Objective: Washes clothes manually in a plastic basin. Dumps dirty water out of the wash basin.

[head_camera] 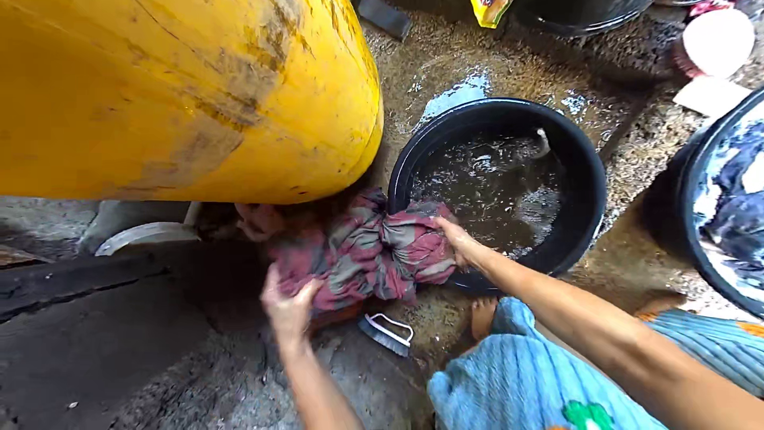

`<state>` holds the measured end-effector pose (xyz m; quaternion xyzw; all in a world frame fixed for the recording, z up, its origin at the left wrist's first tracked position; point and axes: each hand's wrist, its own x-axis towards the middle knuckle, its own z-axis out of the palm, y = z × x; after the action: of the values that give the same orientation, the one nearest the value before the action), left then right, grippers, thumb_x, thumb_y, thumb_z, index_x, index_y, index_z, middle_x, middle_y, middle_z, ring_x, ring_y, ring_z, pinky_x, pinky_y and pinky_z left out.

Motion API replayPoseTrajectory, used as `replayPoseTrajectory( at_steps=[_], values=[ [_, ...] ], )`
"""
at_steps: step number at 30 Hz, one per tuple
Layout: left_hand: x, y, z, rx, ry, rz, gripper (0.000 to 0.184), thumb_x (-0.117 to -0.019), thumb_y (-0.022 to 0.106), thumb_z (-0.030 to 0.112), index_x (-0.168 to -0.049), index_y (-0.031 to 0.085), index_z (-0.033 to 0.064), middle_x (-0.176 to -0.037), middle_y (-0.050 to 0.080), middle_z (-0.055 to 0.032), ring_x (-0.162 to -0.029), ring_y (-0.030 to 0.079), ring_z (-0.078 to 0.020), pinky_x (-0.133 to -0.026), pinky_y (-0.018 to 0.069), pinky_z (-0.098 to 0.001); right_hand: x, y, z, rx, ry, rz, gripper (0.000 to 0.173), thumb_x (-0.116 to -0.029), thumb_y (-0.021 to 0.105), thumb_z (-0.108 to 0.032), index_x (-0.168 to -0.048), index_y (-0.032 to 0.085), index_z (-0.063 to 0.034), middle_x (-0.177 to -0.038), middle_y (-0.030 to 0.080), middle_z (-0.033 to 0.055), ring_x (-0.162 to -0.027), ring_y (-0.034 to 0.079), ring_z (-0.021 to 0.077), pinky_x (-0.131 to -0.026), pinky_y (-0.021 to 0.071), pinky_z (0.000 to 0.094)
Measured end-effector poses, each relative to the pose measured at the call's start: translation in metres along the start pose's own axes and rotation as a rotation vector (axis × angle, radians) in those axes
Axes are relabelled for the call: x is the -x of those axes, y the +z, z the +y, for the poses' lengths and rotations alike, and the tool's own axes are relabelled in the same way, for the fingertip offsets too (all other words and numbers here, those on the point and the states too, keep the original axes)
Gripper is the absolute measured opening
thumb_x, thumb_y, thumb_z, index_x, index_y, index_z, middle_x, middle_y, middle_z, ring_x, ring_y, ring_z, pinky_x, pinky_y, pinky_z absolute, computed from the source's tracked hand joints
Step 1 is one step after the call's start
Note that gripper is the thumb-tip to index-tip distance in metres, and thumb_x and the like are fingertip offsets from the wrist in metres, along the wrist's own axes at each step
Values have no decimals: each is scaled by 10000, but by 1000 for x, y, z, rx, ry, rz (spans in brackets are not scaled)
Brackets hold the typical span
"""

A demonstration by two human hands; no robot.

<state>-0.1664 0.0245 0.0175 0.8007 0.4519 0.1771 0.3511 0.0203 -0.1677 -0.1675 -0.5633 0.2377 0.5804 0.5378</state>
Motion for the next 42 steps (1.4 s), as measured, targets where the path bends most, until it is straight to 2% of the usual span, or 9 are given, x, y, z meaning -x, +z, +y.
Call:
replayPoseTrajectory(
  at_steps=[6,10,13,18,22,25,28,32,42],
  values=[
    [-1,68,-51,-144,-218,-489,630,-852,752,155,-1390,545,-98,-1377,594,-279,-1324,559,-333,-1147,412,-478,66,48,-34,540,-414,-161,335,-1012,606,-274,-1137,660,32,-980,688,194,-920,676,294,-854,546,525],
    [1,50,-45,-147,-316,-174,373,-1076,428,79,-1338,558,-153,-1334,604,-313,-1280,576,-337,-1123,419,-453,95,108,-46,966,-740,-511,448,-991,627,-364,-1279,604,-22,-997,697,206,-958,687,356,-851,523,578],
    [-10,36,-38,-140,-272,133,461,-1080,400,146,-1439,451,-139,-1445,491,-348,-1360,494,-393,-1152,380,-472,77,125,-55,1136,-828,-696,635,-1017,638,-396,-1557,443,-123,-1445,538,254,-1337,529,405,-1104,426,592],
    [-5,88,-37,-365,216,-60,576,-956,619,356,-1422,594,18,-1589,324,-345,-1488,250,-553,-1196,194,-686,52,27,-109,1041,-1266,36,562,-942,706,-352,-1436,601,-102,-1479,564,180,-1407,497,351,-1172,379,565],
    [-21,145,-76,-688,224,-191,661,-885,642,556,-1469,582,251,-1646,214,-322,-1520,108,-576,-1153,30,-782,55,-151,-120,997,-863,714,831,-960,642,-472,-1528,367,69,-1518,405,379,-1434,369,552,-1177,272,687],
    [-38,154,-78,-757,200,-238,684,-876,645,570,-1475,565,250,-1655,241,-272,-1551,118,-493,-1190,43,-723,54,-220,-85,884,-483,725,767,-987,640,-524,-1391,497,111,-1269,542,470,-1218,511,661,-977,361,821],
    [-45,154,-80,-751,255,-238,648,-875,657,528,-1457,585,253,-1647,274,-260,-1550,155,-474,-1192,66,-719,50,-221,-72,614,-420,710,650,-1022,570,-536,-1205,639,84,-1104,640,386,-1069,624,541,-919,421,764],
    [-40,145,-93,-674,317,-195,597,-855,656,459,-1420,622,270,-1628,326,-249,-1533,194,-495,-1171,87,-742,66,-195,-87,338,-528,675,543,-1011,608,-482,-1275,614,-6,-1091,667,152,-931,654,188,-890,538,483],
    [-40,145,-100,-586,325,-161,545,-842,660,381,-1375,658,268,-1619,341,-251,-1532,179,-508,-1166,74,-746,155,-182,-170,714,-880,670,483,-950,670,-501,-1164,657,-68,-964,667,22,-808,633,30,-804,557,348]
  ],
)
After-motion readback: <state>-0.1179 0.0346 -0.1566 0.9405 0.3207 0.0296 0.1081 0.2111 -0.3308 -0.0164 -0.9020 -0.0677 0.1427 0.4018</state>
